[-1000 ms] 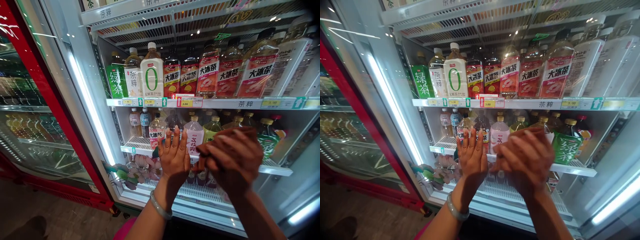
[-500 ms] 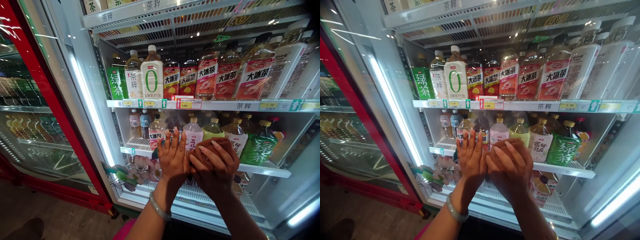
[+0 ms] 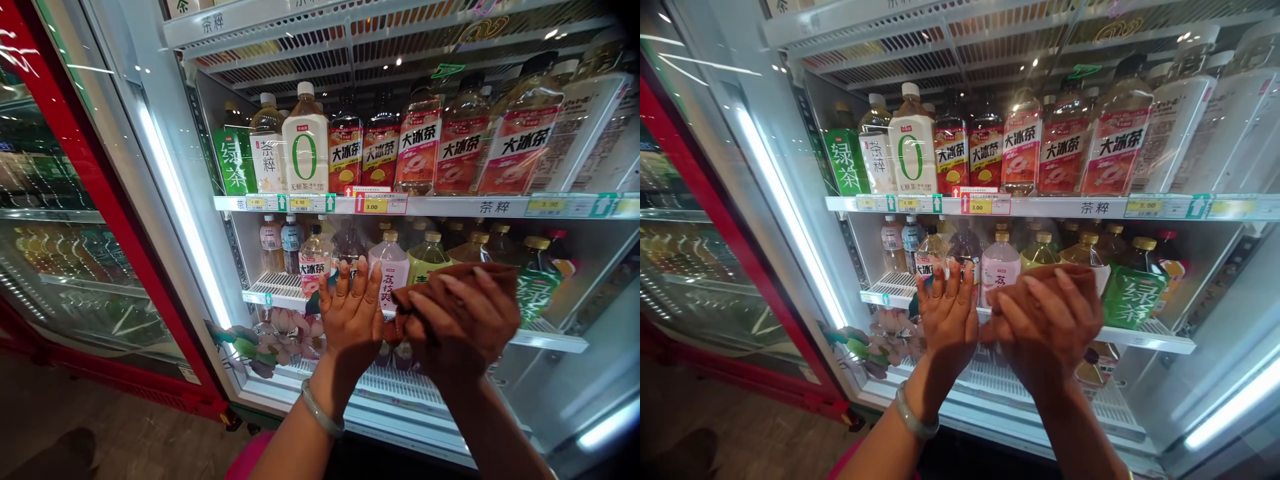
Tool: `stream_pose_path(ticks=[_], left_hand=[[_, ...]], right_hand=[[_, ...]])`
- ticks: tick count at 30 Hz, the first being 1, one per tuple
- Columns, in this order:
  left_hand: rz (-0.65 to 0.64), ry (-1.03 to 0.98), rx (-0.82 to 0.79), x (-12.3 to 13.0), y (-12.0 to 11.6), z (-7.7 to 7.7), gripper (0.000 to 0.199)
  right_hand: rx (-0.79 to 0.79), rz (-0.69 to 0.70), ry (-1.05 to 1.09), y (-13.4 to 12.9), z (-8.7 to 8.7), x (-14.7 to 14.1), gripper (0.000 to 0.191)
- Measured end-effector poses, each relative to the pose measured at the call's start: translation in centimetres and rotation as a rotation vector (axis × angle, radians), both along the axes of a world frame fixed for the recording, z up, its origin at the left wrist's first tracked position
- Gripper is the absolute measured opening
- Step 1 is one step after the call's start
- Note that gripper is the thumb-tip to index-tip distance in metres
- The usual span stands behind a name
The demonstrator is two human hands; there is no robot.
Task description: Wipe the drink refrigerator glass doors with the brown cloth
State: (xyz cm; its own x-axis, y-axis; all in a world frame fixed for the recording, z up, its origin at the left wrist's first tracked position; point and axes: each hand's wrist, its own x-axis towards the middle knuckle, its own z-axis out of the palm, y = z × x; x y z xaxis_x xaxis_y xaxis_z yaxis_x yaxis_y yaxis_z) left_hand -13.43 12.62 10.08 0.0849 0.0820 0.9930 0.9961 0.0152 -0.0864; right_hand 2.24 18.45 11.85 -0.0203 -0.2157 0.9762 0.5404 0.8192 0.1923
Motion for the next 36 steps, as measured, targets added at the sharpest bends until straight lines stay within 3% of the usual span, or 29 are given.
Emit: stream_pose_path(ticks=[3, 7, 12, 16, 21, 25, 30, 33, 36], left_hand=[[-0.007, 0.015, -0.006, 0.0, 0.0, -0.2, 0.068], [-0.056, 0.029, -0.038, 0.0, -0.3, -0.2, 0.067], [-0.082, 0.01, -0.057, 0.1, -0.5, -0.1, 0.069], [-0.079, 0.01, -0.045, 0.2, -0.4, -0.1, 0.068], [-0.078, 0.017, -0.029, 0.0, -0.3, -0.1, 0.065], [-0.079, 0.015, -0.029, 0.1, -0.4, 0.0, 0.066], [-0.061, -0.004, -0.052, 0.5, -0.5, -0.1, 0.072], [-0.054, -0.024, -0.038, 0.7, -0.3, -0.3, 0.073], [-0.063, -0.034, -0.04, 1.1, -0.2, -0.5, 0.071]], right_hand=[[-0.012, 0.031, -0.096, -0.7, -0.4, -0.7, 0.025], [0.009, 0.056, -0.141, 0.3, 1.0, 1.7, 0.03], [-0.078, -0.031, 0.118, 2.2, 2.3, 4.4, 0.03], [-0.011, -0.053, 0.101, 1.3, 0.7, 2.2, 0.026], [-0.039, 0.034, -0.094, -1.4, -0.9, -1.3, 0.021], [-0.024, 0.072, -0.133, -0.3, 0.5, 0.5, 0.025], [0.037, -0.02, 0.14, 2.8, 2.5, 4.5, 0.04], [-0.023, -0.056, 0.155, 2.6, 1.9, 4.2, 0.035], [-0.039, -0.047, 0.076, 1.1, 0.7, 2.1, 0.027]])
